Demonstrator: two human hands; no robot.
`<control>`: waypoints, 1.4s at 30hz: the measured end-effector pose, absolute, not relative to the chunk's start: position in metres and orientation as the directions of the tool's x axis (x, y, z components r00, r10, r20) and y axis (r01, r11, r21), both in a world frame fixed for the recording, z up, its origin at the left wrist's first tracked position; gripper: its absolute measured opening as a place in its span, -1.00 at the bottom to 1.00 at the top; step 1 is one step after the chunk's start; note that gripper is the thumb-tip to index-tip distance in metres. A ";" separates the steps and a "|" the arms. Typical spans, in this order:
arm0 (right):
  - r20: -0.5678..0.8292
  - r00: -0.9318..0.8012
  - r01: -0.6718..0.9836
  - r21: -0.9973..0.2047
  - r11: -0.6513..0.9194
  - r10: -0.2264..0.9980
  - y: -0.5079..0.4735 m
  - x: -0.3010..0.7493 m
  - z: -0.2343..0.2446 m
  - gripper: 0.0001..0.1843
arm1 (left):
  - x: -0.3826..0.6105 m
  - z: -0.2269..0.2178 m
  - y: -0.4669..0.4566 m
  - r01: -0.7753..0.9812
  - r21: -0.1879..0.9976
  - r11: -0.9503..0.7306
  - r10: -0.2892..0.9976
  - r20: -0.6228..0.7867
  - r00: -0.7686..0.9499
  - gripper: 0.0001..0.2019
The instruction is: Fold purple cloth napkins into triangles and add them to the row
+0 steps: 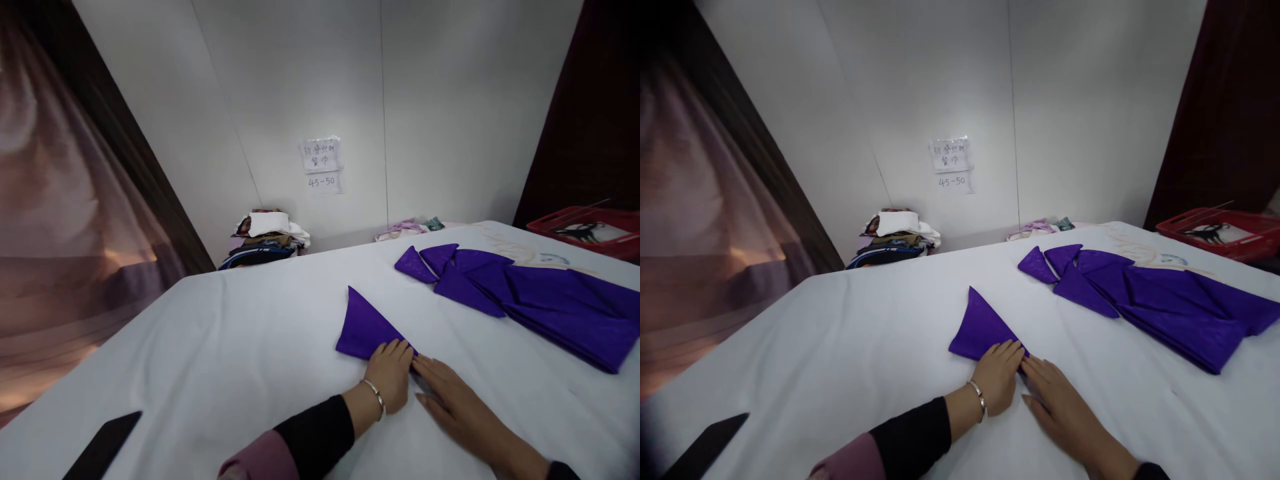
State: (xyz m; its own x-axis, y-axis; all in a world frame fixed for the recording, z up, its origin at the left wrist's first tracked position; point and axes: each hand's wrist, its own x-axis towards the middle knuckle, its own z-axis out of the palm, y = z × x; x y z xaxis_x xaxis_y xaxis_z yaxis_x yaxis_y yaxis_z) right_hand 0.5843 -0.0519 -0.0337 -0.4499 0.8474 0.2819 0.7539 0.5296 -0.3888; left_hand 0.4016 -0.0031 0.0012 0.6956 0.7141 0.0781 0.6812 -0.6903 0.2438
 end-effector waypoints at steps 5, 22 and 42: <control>0.309 -0.387 0.730 -0.473 0.494 0.869 -0.053 0.584 -0.031 -0.47 | 0.414 0.007 0.001 0.733 0.171 -0.658 0.752 0.101 0.651 -0.63; 0.366 -0.344 0.464 -0.734 0.496 0.865 -0.070 0.574 -0.008 -0.37 | 0.369 0.033 -0.036 0.618 0.405 -0.674 0.737 0.300 0.606 -0.60; 0.018 -0.448 0.013 -1.000 0.026 0.894 -0.044 0.527 0.028 -0.65 | 0.286 0.114 -0.011 -0.341 0.937 0.073 0.997 -0.070 0.021 -0.82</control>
State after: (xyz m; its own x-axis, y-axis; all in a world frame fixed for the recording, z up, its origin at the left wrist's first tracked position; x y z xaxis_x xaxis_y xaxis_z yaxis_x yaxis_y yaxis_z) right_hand 0.5266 -0.0440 0.0283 -0.4479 0.8939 0.0176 0.0130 0.0262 -0.9996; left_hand 0.2862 -0.0107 0.1143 0.0212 0.9973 -0.0704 -0.3413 0.0734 0.9371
